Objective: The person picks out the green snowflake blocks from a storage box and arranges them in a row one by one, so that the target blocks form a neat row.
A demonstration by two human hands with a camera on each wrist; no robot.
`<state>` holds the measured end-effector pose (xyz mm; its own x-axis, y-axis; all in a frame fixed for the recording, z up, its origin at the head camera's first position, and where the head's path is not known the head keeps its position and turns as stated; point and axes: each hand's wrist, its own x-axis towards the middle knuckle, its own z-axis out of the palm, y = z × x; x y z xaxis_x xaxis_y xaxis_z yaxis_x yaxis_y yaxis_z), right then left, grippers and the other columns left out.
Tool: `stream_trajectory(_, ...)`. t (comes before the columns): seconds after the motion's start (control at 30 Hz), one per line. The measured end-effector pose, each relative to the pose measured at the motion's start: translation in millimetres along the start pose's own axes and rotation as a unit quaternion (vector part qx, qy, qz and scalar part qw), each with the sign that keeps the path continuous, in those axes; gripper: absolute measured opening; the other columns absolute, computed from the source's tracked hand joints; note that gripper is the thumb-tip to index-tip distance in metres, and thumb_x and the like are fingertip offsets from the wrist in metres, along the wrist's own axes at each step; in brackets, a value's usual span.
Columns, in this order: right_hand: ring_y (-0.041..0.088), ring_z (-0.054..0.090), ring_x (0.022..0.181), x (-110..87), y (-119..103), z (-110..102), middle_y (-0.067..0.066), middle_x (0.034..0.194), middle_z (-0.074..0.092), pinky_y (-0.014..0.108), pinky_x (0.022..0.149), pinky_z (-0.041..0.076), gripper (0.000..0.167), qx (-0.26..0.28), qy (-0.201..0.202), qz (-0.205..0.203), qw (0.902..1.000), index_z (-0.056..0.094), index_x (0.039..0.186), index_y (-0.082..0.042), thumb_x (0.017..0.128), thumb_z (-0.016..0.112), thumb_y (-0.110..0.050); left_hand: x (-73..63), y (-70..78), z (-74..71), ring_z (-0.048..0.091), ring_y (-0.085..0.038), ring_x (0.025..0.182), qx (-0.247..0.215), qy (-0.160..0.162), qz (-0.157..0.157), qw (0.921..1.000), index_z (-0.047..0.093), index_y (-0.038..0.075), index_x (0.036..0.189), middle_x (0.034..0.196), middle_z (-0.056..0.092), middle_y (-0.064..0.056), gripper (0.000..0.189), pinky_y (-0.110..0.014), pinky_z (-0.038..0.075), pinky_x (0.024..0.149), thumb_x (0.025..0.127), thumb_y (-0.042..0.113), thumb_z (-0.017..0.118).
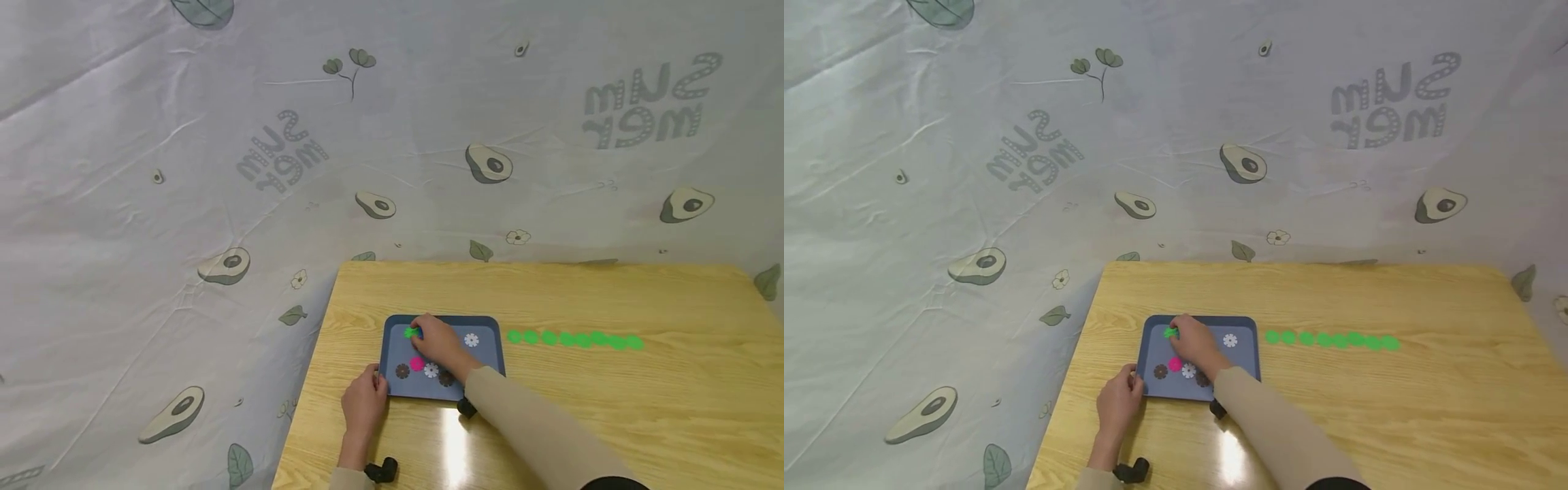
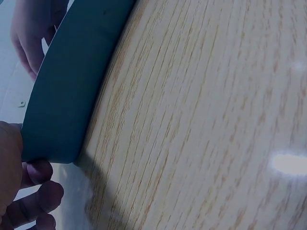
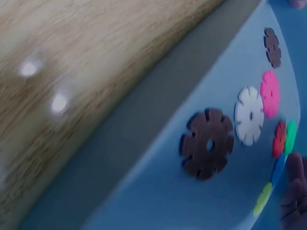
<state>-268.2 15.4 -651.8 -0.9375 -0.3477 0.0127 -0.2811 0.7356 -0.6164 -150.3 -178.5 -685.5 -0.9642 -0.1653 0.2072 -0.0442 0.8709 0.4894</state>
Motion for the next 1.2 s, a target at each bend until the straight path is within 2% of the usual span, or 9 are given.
stream_trajectory(0.17,0.027,0.067,0.109,3.8,-4,10,0.011,0.126,0.066,0.045,0.091,0.053,0.031,-0.036,-0.008,-0.011,0.9993,0.072,0.123,-0.006,0.096,0.074,-0.021,-0.5,1.3,-0.3,0.041,-0.006,0.048,-0.006,0.000,-0.003,1.0000,0.076,0.010,0.112,0.060,0.049,0.014,0.021,-0.029,0.034,0.046,0.093,0.018,0.071)
stream_trajectory(0.27,0.028,0.068,0.109,2.8,-7,13,0.011,0.128,0.066,0.046,0.090,0.054,0.031,-0.044,-0.010,-0.004,0.9990,0.073,0.123,-0.006,0.096,0.074,-0.020,-1.2,2.5,-0.3,0.041,-0.006,0.047,-0.011,0.004,-0.001,0.9999,0.077,0.010,0.111,0.059,0.048,0.014,0.020,-0.030,0.033,0.045,0.093,0.017,0.071)
stream_trajectory(0.57,0.025,0.069,0.098,2.3,-8,18,0.006,0.119,0.067,0.045,0.081,0.055,0.021,-0.060,-0.004,0.016,0.9981,0.076,0.114,-0.010,0.094,0.076,-0.017,-2.2,3.2,0.3,0.041,-0.006,0.047,-0.006,0.022,0.010,0.9997,0.077,0.008,0.108,0.058,0.048,0.014,0.020,-0.030,0.033,0.044,0.091,0.015,0.070)
stream_trajectory(0.77,0.023,0.069,0.098,4.7,-7,19,0.005,0.118,0.068,0.043,0.080,0.056,0.022,-0.061,-0.004,0.021,0.9979,0.077,0.114,-0.011,0.093,0.078,-0.019,-2.2,3.8,-1.5,0.039,-0.005,0.046,-0.008,0.022,0.012,0.9997,0.077,0.008,0.109,0.058,0.047,0.014,0.019,-0.029,0.032,0.043,0.092,0.014,0.071)
stream_trajectory(1.0,0.021,0.065,0.085,4.7,-5,20,0.008,0.107,0.065,0.042,0.075,0.055,0.026,-0.065,-0.003,0.019,0.9977,0.074,0.116,-0.010,0.093,0.077,-0.021,-2.5,3.2,0.3,0.039,-0.004,0.047,-0.008,0.029,0.020,0.9994,0.077,0.009,0.108,0.059,0.048,0.015,0.018,-0.028,0.032,0.043,0.091,0.014,0.071)
stream_trajectory(1.2,0.018,0.062,0.081,3.6,-3,19,0.008,0.110,0.066,0.041,0.074,0.054,0.030,-0.050,0.011,0.010,0.9986,0.072,0.119,-0.011,0.091,0.077,-0.023,-1.6,1.0,-0.1,0.039,-0.005,0.047,-0.003,0.026,0.014,0.9996,0.077,0.010,0.108,0.059,0.048,0.014,0.019,-0.028,0.032,0.044,0.091,0.015,0.071)
